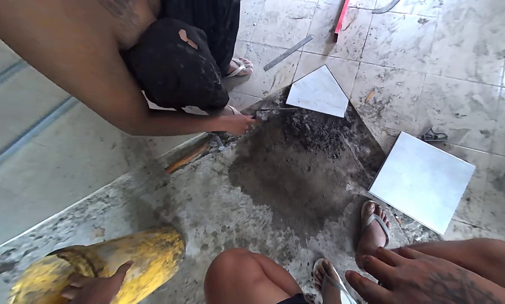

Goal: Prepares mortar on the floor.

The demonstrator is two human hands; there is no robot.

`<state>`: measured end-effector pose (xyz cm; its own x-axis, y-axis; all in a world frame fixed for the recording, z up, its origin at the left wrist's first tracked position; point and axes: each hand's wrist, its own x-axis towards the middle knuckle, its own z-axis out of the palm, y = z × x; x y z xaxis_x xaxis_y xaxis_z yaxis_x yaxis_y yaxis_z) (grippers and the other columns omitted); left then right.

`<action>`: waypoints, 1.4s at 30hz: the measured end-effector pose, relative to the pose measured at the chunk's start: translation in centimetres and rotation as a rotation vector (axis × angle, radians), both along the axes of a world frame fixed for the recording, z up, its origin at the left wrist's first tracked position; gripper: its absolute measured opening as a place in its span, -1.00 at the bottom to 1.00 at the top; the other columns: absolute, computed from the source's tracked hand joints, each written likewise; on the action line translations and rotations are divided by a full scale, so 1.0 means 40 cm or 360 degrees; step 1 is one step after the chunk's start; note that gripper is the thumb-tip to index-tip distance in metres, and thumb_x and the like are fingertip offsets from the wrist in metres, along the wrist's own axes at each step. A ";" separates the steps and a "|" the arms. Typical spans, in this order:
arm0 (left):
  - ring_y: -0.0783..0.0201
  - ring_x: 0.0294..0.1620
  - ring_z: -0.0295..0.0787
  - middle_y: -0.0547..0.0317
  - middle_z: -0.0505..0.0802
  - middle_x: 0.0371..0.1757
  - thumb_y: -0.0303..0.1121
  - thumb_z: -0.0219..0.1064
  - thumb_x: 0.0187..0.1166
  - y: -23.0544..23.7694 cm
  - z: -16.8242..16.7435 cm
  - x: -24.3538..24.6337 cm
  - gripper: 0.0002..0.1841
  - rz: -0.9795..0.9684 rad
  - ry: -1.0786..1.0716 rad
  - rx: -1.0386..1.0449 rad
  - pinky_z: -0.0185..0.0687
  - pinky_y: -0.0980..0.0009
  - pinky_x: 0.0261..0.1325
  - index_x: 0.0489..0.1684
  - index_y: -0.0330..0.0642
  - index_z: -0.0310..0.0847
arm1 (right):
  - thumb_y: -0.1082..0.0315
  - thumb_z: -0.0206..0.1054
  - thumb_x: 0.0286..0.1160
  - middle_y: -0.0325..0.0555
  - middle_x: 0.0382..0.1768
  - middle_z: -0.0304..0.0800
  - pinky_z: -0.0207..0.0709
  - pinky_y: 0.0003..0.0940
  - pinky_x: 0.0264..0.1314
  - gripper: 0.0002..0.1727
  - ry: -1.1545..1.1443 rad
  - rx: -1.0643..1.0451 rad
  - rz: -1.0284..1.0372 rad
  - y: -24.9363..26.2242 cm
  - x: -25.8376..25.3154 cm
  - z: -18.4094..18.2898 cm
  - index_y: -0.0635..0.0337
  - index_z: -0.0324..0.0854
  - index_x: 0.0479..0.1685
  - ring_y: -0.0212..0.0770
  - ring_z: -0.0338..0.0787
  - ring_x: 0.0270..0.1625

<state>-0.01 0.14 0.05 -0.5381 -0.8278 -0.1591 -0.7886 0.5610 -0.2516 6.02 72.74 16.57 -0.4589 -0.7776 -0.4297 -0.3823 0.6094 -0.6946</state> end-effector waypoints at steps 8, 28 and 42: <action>-0.34 0.84 0.04 -0.36 -0.08 0.91 0.23 0.48 0.34 0.003 0.002 -0.002 0.27 -0.0016 0.0028 0.0038 0.20 -0.27 0.71 0.96 -0.13 -0.37 | 0.09 0.03 0.85 0.28 0.16 0.71 0.62 0.17 -0.07 -0.51 -0.0001 0.0001 -0.0002 0.001 -0.002 0.004 0.22 0.52 0.50 0.32 0.76 0.14; -0.35 0.84 0.04 -0.35 -0.06 0.91 0.28 0.46 0.33 -0.006 -0.002 -0.001 0.27 -0.0019 0.0003 0.0022 0.20 -0.33 0.68 0.96 -0.10 -0.37 | 0.10 0.00 0.86 0.26 0.16 0.71 0.61 0.15 -0.08 -0.52 -0.0003 0.0003 0.0007 0.000 -0.001 -0.001 0.22 0.53 0.49 0.30 0.76 0.12; -0.37 0.83 0.06 -0.37 -0.06 0.90 0.28 0.47 0.32 -0.003 -0.001 -0.003 0.28 -0.0020 0.0017 0.0018 0.22 -0.33 0.67 0.96 -0.10 -0.38 | 0.10 0.03 0.85 0.29 0.18 0.72 0.61 0.18 -0.05 -0.51 -0.0023 0.0016 0.0018 0.001 -0.004 0.005 0.23 0.52 0.52 0.32 0.76 0.14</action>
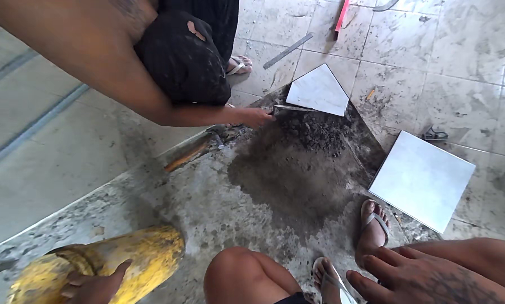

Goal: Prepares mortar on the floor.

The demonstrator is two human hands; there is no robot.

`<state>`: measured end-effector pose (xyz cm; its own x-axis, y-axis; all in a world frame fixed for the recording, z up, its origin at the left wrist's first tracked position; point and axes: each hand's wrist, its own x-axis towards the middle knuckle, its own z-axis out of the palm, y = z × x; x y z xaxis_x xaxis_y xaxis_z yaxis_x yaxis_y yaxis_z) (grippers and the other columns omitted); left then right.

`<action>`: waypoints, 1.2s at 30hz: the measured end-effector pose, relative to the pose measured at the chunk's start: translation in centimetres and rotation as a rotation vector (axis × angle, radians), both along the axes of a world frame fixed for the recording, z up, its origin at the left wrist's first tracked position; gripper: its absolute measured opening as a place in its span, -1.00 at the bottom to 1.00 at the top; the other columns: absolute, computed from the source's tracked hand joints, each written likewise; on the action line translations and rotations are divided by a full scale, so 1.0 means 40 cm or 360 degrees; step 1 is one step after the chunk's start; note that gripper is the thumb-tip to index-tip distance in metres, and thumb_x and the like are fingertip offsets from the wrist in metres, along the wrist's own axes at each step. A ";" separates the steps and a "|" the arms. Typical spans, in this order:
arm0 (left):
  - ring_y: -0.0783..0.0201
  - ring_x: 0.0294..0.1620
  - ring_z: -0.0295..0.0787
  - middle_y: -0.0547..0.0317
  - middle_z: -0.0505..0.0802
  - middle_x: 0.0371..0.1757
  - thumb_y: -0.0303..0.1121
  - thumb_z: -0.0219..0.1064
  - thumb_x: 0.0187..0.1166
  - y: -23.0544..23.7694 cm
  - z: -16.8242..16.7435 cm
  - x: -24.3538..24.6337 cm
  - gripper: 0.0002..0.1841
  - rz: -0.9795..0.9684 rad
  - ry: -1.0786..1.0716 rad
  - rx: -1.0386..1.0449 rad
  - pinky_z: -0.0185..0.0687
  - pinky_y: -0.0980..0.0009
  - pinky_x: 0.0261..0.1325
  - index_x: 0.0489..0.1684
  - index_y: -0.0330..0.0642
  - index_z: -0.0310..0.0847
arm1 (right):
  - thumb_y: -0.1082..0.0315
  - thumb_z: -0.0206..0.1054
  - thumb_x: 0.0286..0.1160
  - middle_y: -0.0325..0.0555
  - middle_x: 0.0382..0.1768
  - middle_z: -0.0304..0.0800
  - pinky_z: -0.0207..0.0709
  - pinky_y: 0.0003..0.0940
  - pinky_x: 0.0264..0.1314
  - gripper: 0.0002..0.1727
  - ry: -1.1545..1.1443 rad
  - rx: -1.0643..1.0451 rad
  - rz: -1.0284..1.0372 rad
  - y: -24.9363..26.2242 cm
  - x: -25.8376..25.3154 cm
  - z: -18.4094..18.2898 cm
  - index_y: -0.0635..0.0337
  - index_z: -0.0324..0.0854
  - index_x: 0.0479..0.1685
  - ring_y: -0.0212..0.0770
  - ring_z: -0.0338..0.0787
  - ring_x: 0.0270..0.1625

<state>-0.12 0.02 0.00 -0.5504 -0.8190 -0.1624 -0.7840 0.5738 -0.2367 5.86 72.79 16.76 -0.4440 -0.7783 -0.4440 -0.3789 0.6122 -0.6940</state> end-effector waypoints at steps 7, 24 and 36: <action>-0.37 0.83 0.06 -0.38 -0.04 0.90 0.26 0.47 0.33 -0.005 -0.002 0.003 0.27 -0.0003 0.0030 0.0014 0.20 -0.33 0.68 0.96 -0.12 -0.37 | 0.08 0.04 0.85 0.28 0.16 0.71 0.61 0.16 -0.05 -0.49 0.0011 0.0017 0.0019 -0.001 0.001 -0.001 0.23 0.51 0.54 0.32 0.76 0.14; -0.37 0.82 0.08 -0.37 -0.04 0.89 0.22 0.50 0.34 0.005 0.004 0.004 0.26 0.0001 0.0056 0.0045 0.26 -0.32 0.65 0.96 -0.06 -0.38 | 0.10 0.04 0.85 0.28 0.19 0.71 0.62 0.17 -0.03 -0.50 0.0011 -0.0009 0.0009 0.001 -0.001 -0.003 0.21 0.52 0.54 0.31 0.76 0.15; -0.39 0.82 0.08 -0.38 -0.05 0.89 0.25 0.49 0.33 -0.002 0.000 0.002 0.26 -0.0003 0.0030 0.0018 0.23 -0.33 0.66 0.96 -0.09 -0.36 | 0.09 0.04 0.85 0.28 0.20 0.71 0.63 0.16 -0.02 -0.50 0.0034 -0.0004 -0.0002 0.001 0.005 -0.007 0.21 0.50 0.55 0.31 0.76 0.15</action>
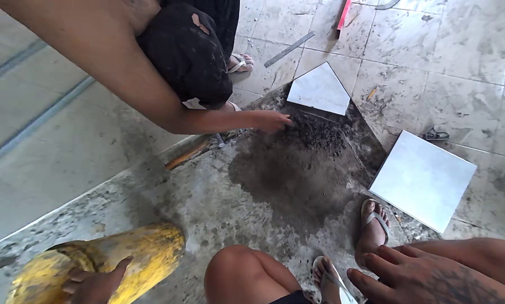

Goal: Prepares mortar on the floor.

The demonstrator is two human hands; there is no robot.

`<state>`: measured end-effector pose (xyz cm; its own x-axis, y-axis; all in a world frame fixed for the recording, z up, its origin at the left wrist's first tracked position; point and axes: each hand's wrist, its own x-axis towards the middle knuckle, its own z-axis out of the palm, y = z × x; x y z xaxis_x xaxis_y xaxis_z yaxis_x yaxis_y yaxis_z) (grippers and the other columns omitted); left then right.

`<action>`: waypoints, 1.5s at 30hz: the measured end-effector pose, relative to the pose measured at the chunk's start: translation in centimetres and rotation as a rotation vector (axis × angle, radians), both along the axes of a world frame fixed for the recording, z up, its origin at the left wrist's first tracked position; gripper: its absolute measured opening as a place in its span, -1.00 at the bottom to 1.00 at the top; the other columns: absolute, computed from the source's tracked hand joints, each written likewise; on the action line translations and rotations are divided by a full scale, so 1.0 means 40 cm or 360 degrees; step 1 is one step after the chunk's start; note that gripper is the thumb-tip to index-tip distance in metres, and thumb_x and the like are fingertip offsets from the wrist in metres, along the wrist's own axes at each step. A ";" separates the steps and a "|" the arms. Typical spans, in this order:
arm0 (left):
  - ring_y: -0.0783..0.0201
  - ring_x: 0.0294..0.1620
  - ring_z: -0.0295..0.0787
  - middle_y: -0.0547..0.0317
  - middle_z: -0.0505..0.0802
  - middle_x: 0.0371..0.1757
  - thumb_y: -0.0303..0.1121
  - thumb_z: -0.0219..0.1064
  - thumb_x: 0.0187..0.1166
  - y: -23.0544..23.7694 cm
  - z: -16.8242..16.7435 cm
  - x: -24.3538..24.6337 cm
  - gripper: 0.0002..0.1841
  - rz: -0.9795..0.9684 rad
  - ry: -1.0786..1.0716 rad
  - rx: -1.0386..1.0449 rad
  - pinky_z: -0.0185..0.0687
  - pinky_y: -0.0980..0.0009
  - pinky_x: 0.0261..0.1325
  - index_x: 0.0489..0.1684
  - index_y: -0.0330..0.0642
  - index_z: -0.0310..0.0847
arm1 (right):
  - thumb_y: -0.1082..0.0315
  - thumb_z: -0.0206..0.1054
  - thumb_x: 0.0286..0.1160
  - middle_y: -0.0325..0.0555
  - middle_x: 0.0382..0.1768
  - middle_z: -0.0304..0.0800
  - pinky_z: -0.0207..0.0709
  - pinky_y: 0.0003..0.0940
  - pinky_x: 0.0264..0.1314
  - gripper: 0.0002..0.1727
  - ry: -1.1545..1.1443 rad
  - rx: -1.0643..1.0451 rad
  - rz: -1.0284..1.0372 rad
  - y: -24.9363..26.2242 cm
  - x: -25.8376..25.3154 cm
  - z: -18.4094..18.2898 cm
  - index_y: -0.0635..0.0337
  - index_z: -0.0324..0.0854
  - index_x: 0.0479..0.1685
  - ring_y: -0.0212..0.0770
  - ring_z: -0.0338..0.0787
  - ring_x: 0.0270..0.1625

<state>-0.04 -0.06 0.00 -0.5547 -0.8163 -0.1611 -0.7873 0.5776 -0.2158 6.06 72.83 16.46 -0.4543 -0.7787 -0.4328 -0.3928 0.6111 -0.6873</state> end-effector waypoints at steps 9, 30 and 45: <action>-0.37 0.85 0.01 -0.37 -0.05 0.90 0.21 0.50 0.35 0.014 0.008 -0.003 0.25 -0.0029 0.0001 0.0008 0.17 -0.31 0.71 0.96 -0.14 -0.32 | 0.09 0.03 0.85 0.30 0.19 0.71 0.63 0.17 -0.04 -0.49 0.0007 -0.0015 0.0003 0.001 0.001 0.003 0.24 0.51 0.54 0.32 0.77 0.14; -0.37 0.83 0.06 -0.37 -0.05 0.90 0.26 0.47 0.35 0.008 0.006 0.000 0.26 0.0007 -0.0005 0.0020 0.22 -0.33 0.67 0.96 -0.11 -0.37 | 0.08 0.05 0.84 0.28 0.16 0.72 0.62 0.16 -0.06 -0.50 0.0016 -0.0008 0.0001 0.002 0.001 0.003 0.23 0.52 0.52 0.31 0.77 0.11; -0.38 0.84 0.02 -0.39 -0.08 0.90 0.25 0.47 0.35 0.002 0.004 0.002 0.26 0.0019 0.0007 0.0043 0.19 -0.32 0.69 0.96 -0.10 -0.38 | 0.08 0.01 0.86 0.25 0.21 0.71 0.62 0.14 -0.02 -0.48 0.0001 0.0021 0.0029 -0.001 -0.002 0.006 0.21 0.51 0.56 0.29 0.76 0.16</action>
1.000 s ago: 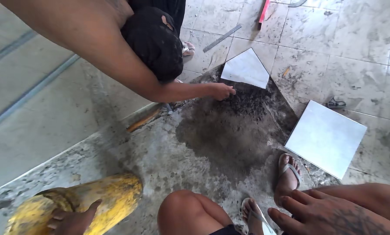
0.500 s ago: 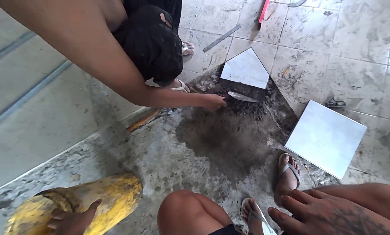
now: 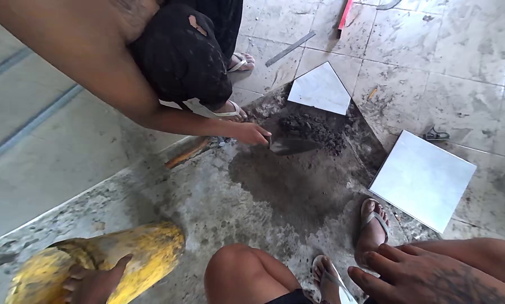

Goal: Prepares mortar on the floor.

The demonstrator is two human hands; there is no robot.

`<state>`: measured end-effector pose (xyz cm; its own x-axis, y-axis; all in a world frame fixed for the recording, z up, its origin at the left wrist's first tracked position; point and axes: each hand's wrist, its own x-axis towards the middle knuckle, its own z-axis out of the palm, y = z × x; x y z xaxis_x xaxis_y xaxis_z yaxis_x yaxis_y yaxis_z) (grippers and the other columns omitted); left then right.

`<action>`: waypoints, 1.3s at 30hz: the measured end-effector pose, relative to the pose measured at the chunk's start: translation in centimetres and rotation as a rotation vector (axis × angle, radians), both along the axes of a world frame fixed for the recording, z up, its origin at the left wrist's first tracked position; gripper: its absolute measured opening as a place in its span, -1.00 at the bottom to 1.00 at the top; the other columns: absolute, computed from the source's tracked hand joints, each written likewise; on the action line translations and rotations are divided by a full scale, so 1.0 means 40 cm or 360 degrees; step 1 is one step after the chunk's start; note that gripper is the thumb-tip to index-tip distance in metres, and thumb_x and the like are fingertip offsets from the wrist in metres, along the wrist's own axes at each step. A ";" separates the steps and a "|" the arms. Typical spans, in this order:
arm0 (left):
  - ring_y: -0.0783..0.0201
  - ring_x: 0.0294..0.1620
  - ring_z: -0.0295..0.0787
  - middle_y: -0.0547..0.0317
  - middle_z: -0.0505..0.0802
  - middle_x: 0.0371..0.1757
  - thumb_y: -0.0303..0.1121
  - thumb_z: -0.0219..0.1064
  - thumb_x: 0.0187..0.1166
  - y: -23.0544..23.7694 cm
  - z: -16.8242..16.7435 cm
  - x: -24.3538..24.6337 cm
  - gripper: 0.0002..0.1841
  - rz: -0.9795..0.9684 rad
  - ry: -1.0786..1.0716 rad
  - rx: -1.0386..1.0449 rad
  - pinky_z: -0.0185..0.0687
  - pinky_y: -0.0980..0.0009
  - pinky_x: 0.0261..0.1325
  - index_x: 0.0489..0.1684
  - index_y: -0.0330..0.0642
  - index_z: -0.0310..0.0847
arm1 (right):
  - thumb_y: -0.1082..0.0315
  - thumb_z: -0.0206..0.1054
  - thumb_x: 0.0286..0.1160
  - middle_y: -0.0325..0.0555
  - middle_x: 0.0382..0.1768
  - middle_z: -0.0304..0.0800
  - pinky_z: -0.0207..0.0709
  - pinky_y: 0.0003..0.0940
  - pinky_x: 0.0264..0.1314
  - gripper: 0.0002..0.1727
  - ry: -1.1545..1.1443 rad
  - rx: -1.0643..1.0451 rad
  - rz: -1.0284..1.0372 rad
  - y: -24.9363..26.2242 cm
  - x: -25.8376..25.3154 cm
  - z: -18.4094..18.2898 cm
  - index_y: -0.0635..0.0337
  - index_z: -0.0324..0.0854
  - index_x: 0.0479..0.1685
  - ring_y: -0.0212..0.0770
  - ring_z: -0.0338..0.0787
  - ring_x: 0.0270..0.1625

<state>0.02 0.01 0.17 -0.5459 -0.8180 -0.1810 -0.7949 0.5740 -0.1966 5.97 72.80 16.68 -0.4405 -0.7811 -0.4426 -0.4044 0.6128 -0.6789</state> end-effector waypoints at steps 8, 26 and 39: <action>-0.42 0.82 0.04 -0.40 -0.07 0.89 0.22 0.52 0.32 0.009 0.004 0.000 0.28 -0.0015 0.0043 0.0016 0.20 -0.36 0.67 0.96 -0.10 -0.37 | 0.10 0.00 0.87 0.29 0.20 0.71 0.62 0.16 -0.01 -0.49 -0.0008 0.0009 0.0009 -0.001 -0.002 0.001 0.22 0.51 0.56 0.33 0.75 0.17; -0.40 0.81 0.09 -0.37 -0.04 0.90 0.23 0.53 0.32 0.002 -0.003 -0.001 0.27 0.0001 0.0045 -0.0020 0.26 -0.33 0.64 0.97 -0.04 -0.36 | 0.10 0.02 0.86 0.27 0.22 0.70 0.61 0.16 -0.02 -0.49 -0.0028 0.0001 0.0006 0.001 0.000 0.001 0.20 0.49 0.58 0.32 0.74 0.17; -0.43 0.80 0.08 -0.44 -0.04 0.88 0.19 0.51 0.37 0.020 0.011 -0.001 0.24 -0.0019 0.0049 0.0022 0.23 -0.35 0.66 0.96 -0.11 -0.36 | 0.10 0.00 0.87 0.28 0.20 0.71 0.61 0.14 -0.03 -0.49 0.0000 -0.0005 0.0012 0.001 0.001 -0.002 0.22 0.50 0.56 0.31 0.75 0.16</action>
